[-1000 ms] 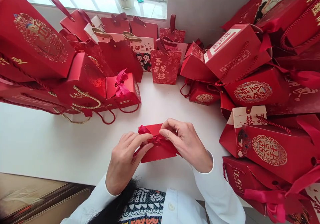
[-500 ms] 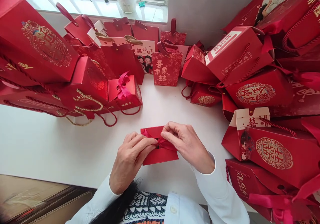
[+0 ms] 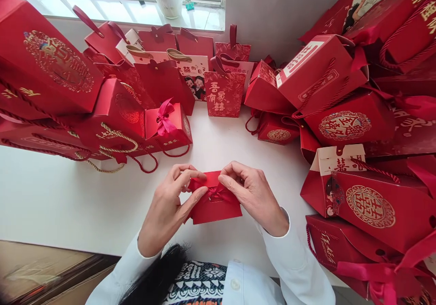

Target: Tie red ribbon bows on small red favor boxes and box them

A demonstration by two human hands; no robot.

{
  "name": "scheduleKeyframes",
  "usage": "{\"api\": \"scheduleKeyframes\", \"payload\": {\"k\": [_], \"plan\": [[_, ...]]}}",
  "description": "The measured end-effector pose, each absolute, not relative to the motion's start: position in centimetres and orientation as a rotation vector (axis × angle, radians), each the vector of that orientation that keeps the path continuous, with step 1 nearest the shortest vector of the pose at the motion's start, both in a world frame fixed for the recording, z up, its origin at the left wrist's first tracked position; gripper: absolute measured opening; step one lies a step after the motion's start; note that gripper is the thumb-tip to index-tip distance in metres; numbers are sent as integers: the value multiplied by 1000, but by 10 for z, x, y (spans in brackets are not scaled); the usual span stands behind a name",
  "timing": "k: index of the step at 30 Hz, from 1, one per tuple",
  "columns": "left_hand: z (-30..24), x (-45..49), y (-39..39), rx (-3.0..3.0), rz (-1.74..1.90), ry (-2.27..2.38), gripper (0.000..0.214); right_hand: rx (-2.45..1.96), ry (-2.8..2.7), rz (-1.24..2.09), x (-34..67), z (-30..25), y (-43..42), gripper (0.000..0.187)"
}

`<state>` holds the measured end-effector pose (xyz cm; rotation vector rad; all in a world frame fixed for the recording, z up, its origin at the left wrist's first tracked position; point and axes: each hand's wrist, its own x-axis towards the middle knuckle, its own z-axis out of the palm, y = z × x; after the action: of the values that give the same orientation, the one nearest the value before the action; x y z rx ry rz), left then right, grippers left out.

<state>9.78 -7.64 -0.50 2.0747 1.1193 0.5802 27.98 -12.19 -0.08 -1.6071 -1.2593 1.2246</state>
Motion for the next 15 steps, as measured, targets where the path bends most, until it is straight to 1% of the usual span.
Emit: {"api": "scheduleKeyframes", "payload": {"k": [2, 5, 9, 15], "plan": [[-1, 91, -70, 2080, 518, 1029, 6, -1591, -1217, 1197, 279, -3, -121, 23], [2, 85, -61, 2117, 470, 927, 13, -1557, -1156, 1191, 278, -5, -121, 19], [4, 88, -57, 2154, 546, 949, 17, -1554, -1114, 1144, 278, -6, -123, 20], [-7, 105, -68, 2206, 667, 939, 21, -1649, -1333, 1105, 277, 2, -129, 19]]}}
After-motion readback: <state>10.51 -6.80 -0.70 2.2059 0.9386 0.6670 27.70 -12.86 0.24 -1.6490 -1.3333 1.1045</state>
